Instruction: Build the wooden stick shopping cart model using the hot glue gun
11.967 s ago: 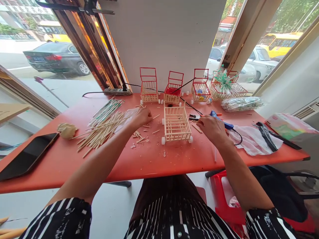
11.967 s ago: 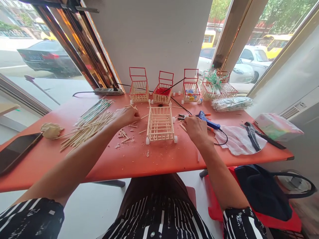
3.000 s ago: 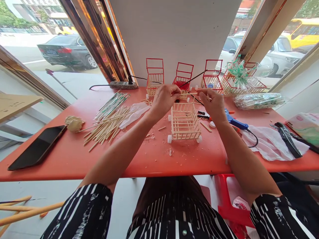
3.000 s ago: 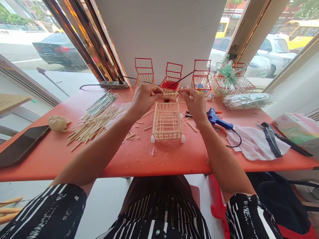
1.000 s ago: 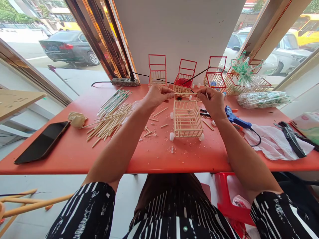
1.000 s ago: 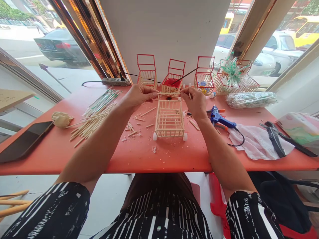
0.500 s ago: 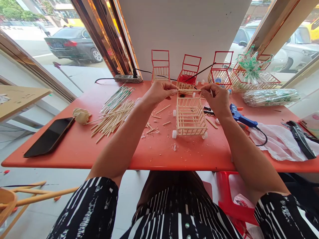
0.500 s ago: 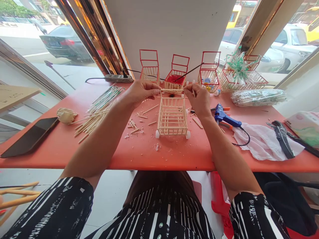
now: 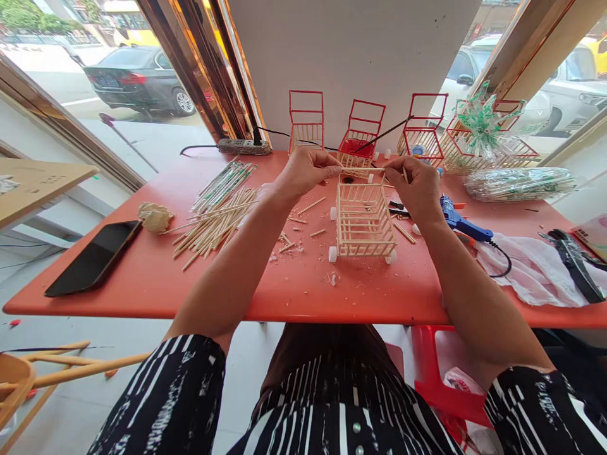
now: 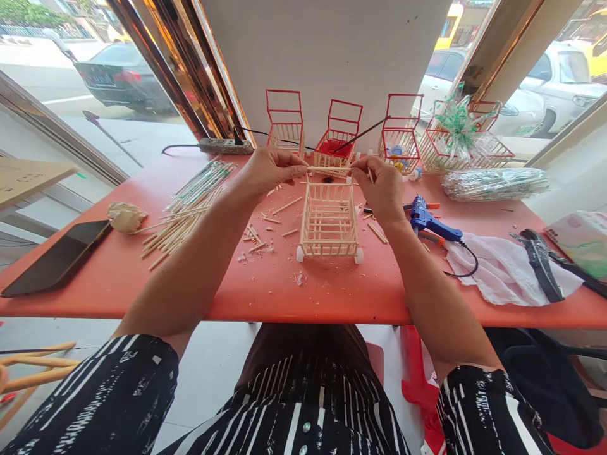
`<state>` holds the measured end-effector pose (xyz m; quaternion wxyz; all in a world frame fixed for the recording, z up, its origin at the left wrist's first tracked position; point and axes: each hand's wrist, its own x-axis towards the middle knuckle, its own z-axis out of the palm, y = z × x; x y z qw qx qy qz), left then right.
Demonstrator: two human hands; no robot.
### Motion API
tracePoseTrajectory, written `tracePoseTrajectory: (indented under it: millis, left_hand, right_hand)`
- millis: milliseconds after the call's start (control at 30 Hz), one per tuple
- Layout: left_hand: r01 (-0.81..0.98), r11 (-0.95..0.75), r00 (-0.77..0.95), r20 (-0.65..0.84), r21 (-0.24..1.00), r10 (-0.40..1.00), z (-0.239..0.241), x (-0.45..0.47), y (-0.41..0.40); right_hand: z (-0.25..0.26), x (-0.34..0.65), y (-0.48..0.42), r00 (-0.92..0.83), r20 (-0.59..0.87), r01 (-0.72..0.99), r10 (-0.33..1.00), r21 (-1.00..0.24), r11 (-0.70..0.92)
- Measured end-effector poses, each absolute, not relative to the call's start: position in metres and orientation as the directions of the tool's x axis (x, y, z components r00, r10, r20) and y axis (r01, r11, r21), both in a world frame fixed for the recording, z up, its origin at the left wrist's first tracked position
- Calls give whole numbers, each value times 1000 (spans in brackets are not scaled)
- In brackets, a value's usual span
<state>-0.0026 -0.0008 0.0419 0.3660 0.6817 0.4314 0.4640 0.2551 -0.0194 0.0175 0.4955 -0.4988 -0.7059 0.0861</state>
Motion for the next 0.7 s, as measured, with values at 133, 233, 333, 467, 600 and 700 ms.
tracePoseTrajectory:
  millis: [133, 233, 333, 467, 600, 700]
  left_hand:
    - [253, -353, 197, 309, 901, 930, 41, -2, 0]
    - [252, -359, 199, 315, 898, 928, 39, -2, 1]
    - [253, -376, 206, 330, 891, 921, 37, -2, 3]
    - [257, -385, 207, 338, 886, 918, 38, -3, 1]
    - [249, -390, 213, 342, 887, 915, 40, -3, -2]
    - [245, -382, 209, 336, 891, 918, 40, -2, -3]
  right_hand:
    - [17, 255, -19, -6, 618, 615, 786, -617, 490]
    - [16, 255, -19, -1, 624, 622, 781, -611, 490]
    - [17, 255, -21, 5, 628, 632, 778, -606, 484]
    - [20, 253, -24, 16, 629, 636, 777, -606, 478]
    - [22, 251, -26, 17, 632, 642, 775, -601, 476]
    - [22, 251, -26, 23, 634, 648, 773, -598, 472]
